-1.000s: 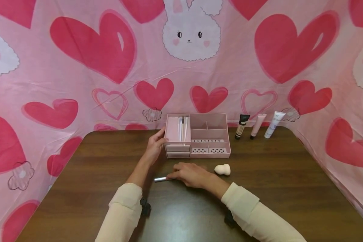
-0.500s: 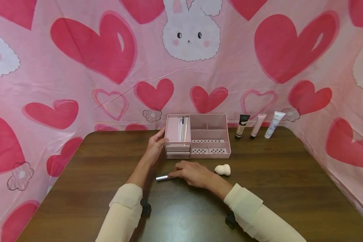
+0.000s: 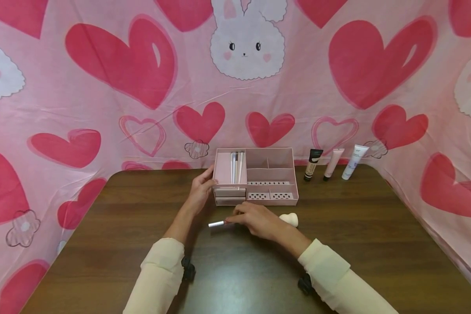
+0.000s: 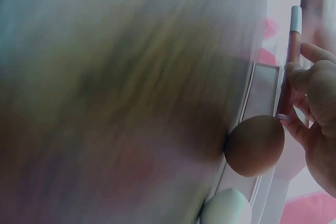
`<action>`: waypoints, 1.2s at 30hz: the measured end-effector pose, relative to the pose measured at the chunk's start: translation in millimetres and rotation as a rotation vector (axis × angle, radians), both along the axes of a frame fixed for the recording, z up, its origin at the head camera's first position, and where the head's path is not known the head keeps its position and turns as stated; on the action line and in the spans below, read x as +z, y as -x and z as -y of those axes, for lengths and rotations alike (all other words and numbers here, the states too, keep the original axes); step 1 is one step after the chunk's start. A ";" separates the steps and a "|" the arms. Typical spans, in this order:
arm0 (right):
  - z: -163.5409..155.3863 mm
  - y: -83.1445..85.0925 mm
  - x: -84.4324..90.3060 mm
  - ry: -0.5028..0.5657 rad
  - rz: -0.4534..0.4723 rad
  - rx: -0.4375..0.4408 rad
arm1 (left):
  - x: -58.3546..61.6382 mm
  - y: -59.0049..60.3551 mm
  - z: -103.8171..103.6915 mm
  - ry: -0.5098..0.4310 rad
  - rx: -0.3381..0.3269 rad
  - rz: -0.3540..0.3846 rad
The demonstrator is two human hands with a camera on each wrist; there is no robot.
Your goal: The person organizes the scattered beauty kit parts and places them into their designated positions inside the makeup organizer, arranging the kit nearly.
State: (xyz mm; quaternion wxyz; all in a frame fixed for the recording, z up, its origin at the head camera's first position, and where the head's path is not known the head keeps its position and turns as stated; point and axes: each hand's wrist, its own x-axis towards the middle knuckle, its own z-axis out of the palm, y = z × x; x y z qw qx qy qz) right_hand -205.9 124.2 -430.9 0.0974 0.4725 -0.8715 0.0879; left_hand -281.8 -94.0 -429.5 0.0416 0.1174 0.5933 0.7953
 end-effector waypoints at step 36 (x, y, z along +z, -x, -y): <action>-63.4 21.7 39.9 0.334 -0.061 -0.137 | 1.2 -0.3 -0.2 0.000 -0.001 -0.001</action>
